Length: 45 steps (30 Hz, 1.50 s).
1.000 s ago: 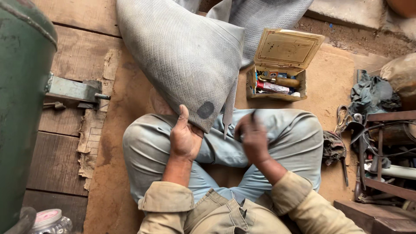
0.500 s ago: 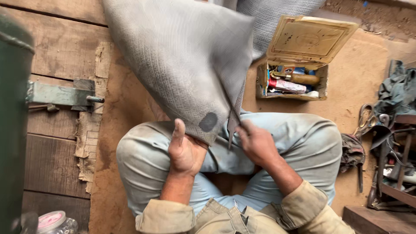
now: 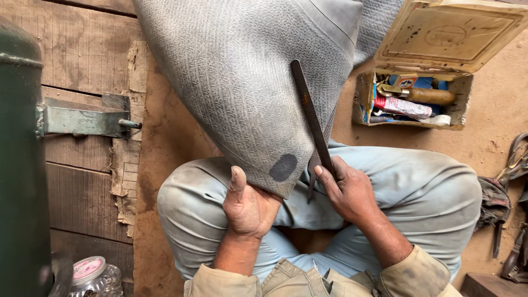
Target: The person files the surface of a large grey rubber tube around a hole, applies adhesive from a tube taken from a toolbox, and uses scissors to cut a circular patch.
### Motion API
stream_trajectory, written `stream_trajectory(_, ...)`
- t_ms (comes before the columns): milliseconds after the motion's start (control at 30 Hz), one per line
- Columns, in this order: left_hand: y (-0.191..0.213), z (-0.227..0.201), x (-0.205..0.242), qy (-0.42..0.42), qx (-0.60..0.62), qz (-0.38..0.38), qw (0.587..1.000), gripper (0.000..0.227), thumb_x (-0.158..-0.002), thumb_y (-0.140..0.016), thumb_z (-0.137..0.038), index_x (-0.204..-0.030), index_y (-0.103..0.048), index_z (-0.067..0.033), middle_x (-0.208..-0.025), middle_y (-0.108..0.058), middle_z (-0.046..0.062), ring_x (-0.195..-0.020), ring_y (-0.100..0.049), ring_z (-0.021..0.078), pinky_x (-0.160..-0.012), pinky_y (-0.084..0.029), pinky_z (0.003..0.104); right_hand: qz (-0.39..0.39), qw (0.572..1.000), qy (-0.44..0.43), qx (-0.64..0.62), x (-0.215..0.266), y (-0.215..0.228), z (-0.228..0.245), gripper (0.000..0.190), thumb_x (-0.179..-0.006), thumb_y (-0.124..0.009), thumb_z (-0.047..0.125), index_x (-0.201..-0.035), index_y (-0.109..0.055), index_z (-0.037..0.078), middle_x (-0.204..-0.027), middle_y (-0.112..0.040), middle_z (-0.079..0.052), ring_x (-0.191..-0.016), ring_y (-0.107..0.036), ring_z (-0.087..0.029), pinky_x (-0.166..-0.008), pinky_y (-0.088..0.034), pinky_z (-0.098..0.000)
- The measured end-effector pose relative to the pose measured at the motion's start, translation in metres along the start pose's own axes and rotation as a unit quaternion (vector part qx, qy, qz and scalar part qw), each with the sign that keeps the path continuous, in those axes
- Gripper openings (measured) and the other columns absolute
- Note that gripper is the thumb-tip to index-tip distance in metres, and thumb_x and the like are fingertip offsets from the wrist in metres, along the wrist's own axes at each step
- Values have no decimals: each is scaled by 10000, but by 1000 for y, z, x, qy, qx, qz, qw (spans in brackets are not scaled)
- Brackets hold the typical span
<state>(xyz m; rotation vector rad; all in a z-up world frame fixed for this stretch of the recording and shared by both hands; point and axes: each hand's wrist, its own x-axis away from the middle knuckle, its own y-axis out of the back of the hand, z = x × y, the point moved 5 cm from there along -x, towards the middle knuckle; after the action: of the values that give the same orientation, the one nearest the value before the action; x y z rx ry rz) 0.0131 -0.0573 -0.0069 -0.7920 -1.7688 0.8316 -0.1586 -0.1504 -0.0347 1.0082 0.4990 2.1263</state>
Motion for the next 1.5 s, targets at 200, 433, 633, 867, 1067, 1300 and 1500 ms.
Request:
stream_trajectory(200, 3, 1, 0, -2, -2, 2, 1000, 913, -921, -712, -520, -1605, -286, -91, -1592, -404, 109, -1468, -386, 325, -1240, -283, 546, 3, 999, -7, -41, -2, -1, -7, 259, -976, -626, 336, -1034, -659, 86, -696, -623, -149, -632, -617, -331, -624, -494, -430)
stream_trajectory(433, 5, 1, 0, -23, -14, 27, 999, 882, -919, -713, -502, -1588, -318, -85, -1583, -431, 104, -1461, -405, 318, -1233, -296, 537, -36, 997, 44, -49, -3, -2, -11, 284, -982, -654, 355, -1106, -703, 104, -849, -721, -140, -754, -691, -283, -710, -536, -381)
stream_trajectory(633, 4, 0, -1, -41, -32, 55, 997, 823, -941, -695, -476, -1574, -350, -79, -1561, -465, 108, -1437, -445, 322, -1218, -331, 538, -92, 984, 46, -147, 3, 5, -4, 438, -937, -671, 315, -1283, -593, 58, -947, -750, -149, -829, -743, -260, -739, -564, -349)
stream_trajectory(867, -2, -4, 7, -74, -43, 76, 993, 779, -959, -683, -443, -1568, -370, -70, -1556, -480, 103, -1425, -469, 315, -1214, -349, 545, -196, 973, 113, -47, 31, 35, 5, 292, -962, -685, 269, -1160, -727, 58, -1010, -758, -163, -882, -738, -288, -778, -570, -366)
stream_trajectory(1067, -4, -3, 10, -88, -57, 79, 991, 770, -953, -682, -417, -1565, -360, -78, -1551, -470, 101, -1410, -473, 321, -1197, -367, 558, -308, 940, 142, -25, 14, 103, -40, 230, -988, -704, 252, -1063, -747, 38, -1014, -763, -144, -905, -737, -263, -808, -568, -361)
stream_trajectory(1300, -3, 0, 11, -98, -76, 72, 990, 772, -958, -690, -402, -1573, -358, -75, -1566, -467, 94, -1436, -457, 311, -1226, -342, 528, -274, 956, -41, 99, -51, 183, -102, 233, -966, -717, 296, -1124, -776, 135, -1041, -765, -97, -924, -721, -246, -864, -551, -394)
stream_trajectory(1500, 20, 1, 15, -84, -115, -39, 989, 778, -990, -686, -322, -1548, -287, 44, -1575, -368, 221, -1458, -346, 384, -1238, -252, 557, -134, 961, -148, 190, -94, 178, -130, 290, -881, -772, 362, -1138, -770, 228, -1072, -765, -56, -999, -721, -237, -898, -542, -391)
